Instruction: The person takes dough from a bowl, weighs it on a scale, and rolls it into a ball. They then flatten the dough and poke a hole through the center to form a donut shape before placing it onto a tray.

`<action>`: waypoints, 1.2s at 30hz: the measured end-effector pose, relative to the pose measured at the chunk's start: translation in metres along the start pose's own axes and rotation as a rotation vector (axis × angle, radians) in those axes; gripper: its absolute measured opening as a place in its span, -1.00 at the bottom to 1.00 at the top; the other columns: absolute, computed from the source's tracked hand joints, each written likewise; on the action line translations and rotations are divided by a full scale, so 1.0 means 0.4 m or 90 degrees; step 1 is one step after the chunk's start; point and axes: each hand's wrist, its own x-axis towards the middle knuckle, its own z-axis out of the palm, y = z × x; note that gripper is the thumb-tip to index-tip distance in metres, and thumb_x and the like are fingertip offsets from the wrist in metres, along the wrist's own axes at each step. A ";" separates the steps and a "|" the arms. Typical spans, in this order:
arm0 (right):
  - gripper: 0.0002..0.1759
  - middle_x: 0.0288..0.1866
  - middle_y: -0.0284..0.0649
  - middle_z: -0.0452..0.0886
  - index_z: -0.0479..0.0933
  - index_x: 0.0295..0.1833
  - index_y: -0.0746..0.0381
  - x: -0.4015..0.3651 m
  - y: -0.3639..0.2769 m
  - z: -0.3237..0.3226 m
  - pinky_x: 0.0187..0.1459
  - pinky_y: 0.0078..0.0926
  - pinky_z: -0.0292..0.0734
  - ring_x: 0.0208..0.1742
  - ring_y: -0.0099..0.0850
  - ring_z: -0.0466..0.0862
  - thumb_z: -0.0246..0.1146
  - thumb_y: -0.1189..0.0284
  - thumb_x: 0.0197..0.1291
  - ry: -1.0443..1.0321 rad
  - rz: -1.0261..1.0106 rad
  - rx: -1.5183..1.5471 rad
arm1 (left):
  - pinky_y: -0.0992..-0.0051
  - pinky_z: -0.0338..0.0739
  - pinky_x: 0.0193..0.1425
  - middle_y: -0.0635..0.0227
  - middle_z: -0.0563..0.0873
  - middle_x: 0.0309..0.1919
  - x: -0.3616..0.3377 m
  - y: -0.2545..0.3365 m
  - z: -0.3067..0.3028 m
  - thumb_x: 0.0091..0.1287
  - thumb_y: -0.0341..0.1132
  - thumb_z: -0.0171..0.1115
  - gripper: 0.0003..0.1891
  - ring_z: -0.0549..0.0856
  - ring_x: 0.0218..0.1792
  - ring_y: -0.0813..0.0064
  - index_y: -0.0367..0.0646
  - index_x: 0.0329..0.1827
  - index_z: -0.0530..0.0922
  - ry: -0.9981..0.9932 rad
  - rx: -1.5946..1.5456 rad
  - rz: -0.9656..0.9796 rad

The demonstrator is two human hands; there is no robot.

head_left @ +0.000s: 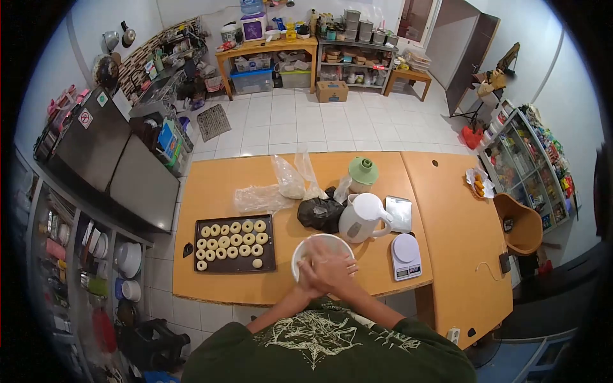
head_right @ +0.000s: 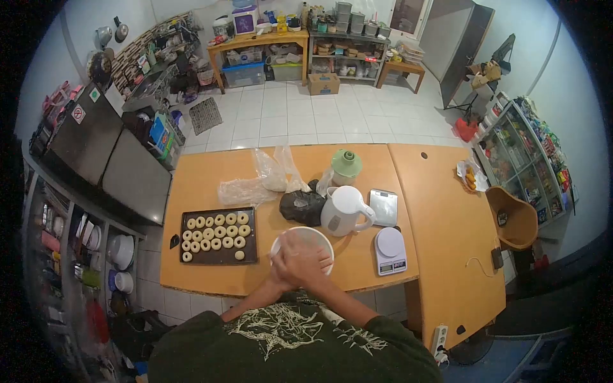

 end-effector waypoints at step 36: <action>-0.24 0.47 0.07 0.49 0.43 0.46 0.30 0.047 0.037 -0.025 0.52 0.31 0.06 0.56 0.00 0.39 0.16 -0.08 0.41 0.132 -0.076 -0.100 | 0.01 0.22 0.65 0.11 0.36 0.57 0.025 0.008 0.023 0.58 0.36 -0.32 -0.18 0.39 0.53 0.06 -0.06 0.68 0.15 -0.092 -0.160 0.055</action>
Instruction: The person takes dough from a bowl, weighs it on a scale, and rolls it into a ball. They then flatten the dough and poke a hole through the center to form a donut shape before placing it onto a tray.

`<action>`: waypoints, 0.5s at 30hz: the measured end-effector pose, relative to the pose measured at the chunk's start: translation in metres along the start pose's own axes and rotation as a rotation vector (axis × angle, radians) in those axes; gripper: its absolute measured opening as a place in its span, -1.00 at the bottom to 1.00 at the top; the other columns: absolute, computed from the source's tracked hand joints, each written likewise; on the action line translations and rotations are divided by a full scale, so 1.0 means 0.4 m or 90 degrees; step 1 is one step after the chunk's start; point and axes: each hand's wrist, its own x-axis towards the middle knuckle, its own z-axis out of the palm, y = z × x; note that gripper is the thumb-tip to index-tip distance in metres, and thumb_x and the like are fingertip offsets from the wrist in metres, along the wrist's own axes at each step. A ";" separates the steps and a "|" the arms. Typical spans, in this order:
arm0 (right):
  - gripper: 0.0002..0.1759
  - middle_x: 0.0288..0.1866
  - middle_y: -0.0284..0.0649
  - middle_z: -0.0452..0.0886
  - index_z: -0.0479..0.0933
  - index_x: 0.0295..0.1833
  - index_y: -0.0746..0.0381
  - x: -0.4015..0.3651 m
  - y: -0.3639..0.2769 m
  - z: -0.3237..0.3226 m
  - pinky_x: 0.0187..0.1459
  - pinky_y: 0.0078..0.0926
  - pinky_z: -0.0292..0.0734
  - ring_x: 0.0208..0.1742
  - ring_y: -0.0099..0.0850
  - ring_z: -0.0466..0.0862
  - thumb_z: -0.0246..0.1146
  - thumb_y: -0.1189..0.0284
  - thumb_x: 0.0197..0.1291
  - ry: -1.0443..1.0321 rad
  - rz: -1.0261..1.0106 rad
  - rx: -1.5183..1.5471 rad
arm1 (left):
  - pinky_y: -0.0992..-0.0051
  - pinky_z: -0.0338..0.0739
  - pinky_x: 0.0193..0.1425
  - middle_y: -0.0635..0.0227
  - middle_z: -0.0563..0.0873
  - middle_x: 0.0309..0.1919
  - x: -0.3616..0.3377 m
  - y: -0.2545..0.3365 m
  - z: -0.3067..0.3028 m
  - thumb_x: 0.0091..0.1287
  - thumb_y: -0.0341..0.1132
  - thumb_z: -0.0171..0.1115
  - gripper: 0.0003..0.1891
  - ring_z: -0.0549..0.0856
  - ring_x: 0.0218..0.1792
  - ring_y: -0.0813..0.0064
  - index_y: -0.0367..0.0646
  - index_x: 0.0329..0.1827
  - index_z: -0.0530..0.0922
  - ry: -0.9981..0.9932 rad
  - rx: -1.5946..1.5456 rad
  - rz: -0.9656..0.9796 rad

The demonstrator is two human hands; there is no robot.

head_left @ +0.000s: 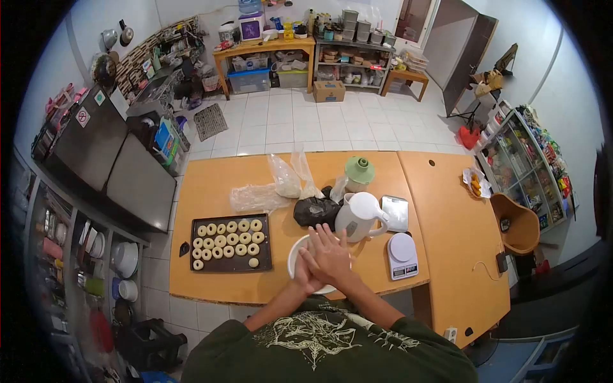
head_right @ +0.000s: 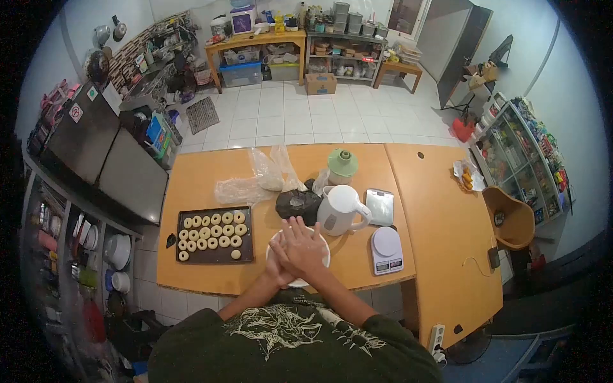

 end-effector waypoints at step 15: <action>-0.29 0.61 0.07 0.31 0.40 0.50 0.29 -0.018 -0.035 -0.029 0.60 0.33 -0.17 0.67 0.10 0.18 0.19 0.05 0.42 -0.058 -0.128 0.174 | -0.01 0.21 0.65 0.06 0.37 0.56 0.074 0.010 0.163 0.59 0.31 -0.30 -0.20 0.37 0.54 0.06 -0.14 0.64 0.21 -0.282 -0.077 0.164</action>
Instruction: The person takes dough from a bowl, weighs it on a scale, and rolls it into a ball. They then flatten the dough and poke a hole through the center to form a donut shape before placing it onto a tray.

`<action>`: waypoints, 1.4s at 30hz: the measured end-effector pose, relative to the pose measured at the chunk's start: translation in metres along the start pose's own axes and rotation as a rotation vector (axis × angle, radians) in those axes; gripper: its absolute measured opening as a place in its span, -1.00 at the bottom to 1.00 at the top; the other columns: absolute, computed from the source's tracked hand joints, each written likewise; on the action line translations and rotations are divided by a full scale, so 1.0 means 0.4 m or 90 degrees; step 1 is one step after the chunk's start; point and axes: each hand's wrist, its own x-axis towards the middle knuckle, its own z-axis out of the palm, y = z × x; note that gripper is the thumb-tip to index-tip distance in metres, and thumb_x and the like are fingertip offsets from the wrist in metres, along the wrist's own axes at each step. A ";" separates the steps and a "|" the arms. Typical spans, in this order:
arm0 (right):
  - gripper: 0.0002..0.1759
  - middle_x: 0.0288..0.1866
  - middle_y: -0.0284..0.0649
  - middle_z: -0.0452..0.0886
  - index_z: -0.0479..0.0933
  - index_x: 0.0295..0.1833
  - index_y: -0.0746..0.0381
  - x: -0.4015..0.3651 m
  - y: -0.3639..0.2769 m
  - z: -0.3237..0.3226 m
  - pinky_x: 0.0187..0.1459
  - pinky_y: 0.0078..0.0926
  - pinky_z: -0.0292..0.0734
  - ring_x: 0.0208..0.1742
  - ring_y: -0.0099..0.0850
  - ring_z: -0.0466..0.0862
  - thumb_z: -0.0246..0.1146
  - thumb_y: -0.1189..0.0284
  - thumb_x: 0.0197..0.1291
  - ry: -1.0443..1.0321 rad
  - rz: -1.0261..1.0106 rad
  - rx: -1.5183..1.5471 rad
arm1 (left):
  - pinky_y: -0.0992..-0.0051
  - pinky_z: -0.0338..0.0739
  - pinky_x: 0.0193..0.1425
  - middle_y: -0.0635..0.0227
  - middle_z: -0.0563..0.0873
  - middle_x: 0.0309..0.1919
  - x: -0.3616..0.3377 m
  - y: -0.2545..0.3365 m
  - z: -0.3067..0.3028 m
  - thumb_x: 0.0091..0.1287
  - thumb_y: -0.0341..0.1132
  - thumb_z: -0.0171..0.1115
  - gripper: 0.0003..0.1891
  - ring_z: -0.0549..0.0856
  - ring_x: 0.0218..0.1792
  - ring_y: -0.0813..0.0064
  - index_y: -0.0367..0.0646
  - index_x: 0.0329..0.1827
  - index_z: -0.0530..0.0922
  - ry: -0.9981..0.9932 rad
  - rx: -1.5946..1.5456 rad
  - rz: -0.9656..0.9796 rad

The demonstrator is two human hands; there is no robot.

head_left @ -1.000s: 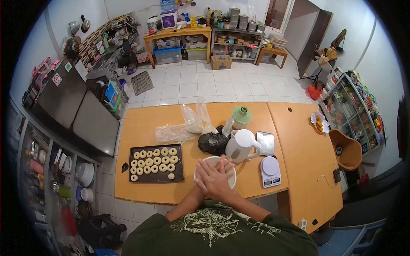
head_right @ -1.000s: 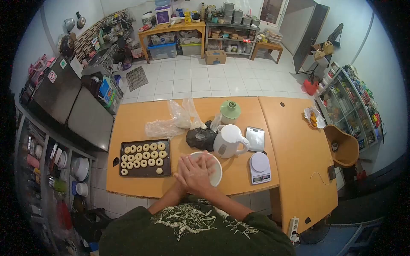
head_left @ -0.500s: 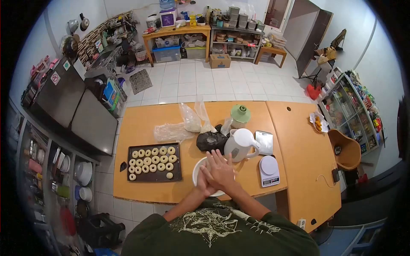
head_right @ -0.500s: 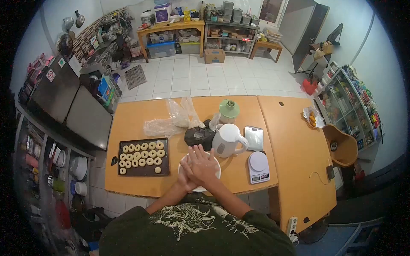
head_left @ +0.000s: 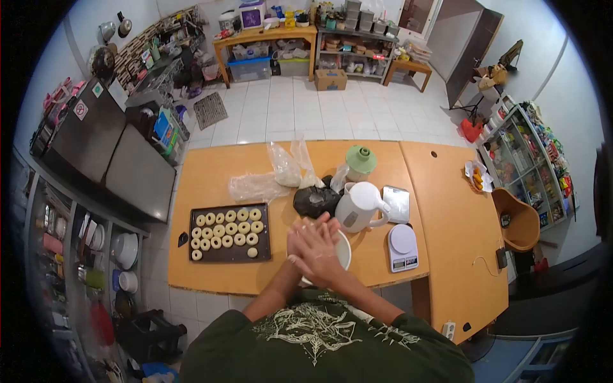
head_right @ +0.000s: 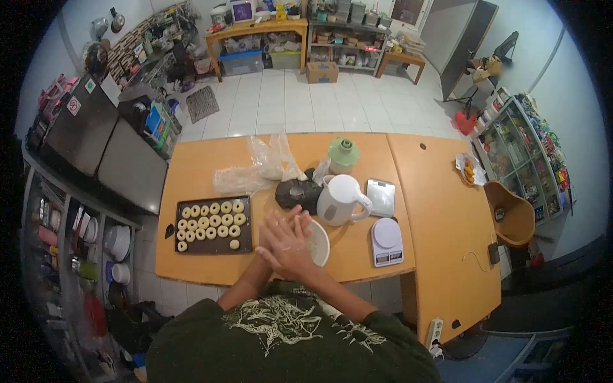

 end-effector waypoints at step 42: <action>-0.26 0.77 0.13 -0.23 0.40 0.57 -0.15 -0.090 -0.016 -0.048 0.48 0.62 -0.30 0.73 0.31 -0.34 0.21 -0.19 0.37 -0.040 0.084 -0.141 | -0.06 0.35 0.57 -0.18 0.07 0.65 -0.029 0.088 0.021 0.45 0.45 -0.19 -0.07 0.20 0.61 -0.17 -0.05 0.69 0.16 0.240 -0.127 -0.099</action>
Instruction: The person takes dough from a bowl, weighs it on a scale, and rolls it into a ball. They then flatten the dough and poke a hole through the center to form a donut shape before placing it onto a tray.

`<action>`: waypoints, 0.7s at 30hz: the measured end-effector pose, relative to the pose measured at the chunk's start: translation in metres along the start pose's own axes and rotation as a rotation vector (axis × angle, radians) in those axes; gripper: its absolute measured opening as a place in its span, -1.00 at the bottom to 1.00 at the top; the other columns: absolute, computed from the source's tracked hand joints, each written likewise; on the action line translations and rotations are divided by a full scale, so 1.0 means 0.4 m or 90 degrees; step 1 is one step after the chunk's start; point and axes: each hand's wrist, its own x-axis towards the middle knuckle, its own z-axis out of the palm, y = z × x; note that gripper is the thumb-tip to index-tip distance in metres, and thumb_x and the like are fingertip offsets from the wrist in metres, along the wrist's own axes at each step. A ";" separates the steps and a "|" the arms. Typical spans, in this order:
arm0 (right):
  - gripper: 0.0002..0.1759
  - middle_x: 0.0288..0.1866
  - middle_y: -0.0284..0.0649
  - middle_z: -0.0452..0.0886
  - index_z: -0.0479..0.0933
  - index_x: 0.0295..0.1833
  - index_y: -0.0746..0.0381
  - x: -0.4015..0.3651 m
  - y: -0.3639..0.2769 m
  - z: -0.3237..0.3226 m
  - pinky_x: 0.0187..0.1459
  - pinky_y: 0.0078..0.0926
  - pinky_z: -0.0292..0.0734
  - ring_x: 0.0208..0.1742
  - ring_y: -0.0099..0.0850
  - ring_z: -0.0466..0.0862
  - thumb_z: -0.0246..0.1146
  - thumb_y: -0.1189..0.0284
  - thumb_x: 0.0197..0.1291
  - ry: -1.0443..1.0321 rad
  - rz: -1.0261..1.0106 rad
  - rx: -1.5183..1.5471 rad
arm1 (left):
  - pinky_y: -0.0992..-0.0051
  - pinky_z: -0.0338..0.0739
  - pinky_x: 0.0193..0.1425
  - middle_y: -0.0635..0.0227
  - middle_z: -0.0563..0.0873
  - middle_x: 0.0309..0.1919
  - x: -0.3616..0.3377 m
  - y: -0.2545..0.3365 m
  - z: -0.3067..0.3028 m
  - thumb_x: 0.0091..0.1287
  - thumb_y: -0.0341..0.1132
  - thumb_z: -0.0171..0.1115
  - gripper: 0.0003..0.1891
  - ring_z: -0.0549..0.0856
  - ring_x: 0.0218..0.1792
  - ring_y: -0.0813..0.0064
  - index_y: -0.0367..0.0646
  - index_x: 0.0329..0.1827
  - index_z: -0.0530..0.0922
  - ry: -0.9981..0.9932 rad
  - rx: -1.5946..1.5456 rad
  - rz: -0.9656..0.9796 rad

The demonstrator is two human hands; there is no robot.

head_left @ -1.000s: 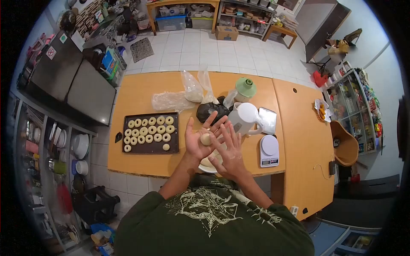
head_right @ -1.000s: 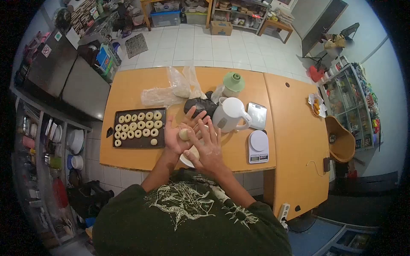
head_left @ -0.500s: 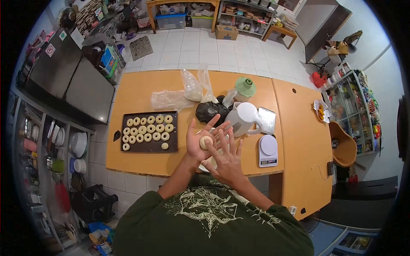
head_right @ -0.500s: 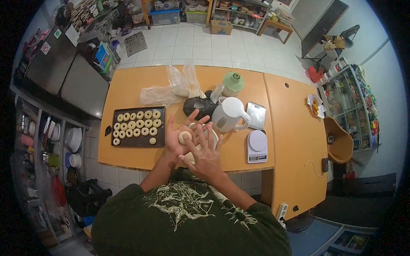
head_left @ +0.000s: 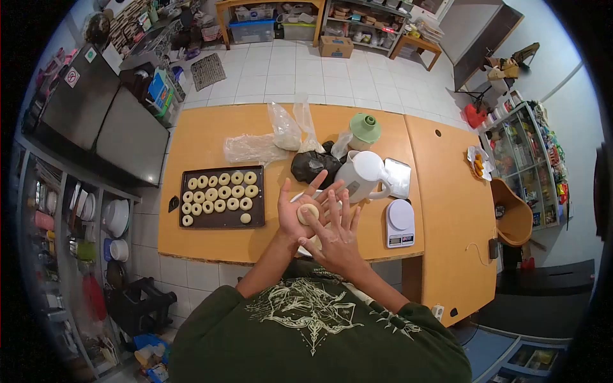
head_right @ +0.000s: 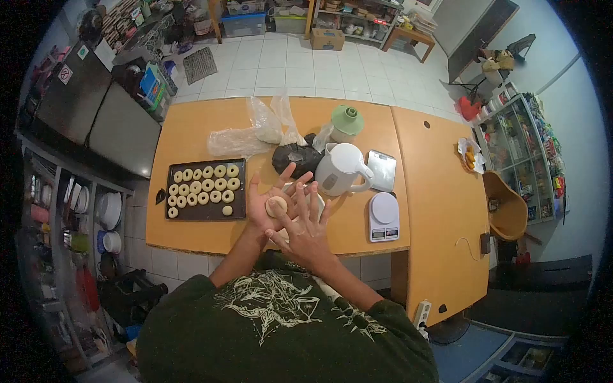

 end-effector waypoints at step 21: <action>-0.24 0.77 0.16 -0.29 0.43 0.55 -0.18 -0.011 0.002 0.031 0.45 0.62 -0.57 0.72 0.29 -0.45 0.19 -0.27 0.33 0.003 0.011 0.032 | -0.29 0.12 0.61 -0.10 0.01 0.69 -0.004 -0.011 -0.019 0.41 0.55 -0.31 -0.02 0.06 0.65 -0.22 0.04 0.72 0.11 -0.012 0.097 -0.028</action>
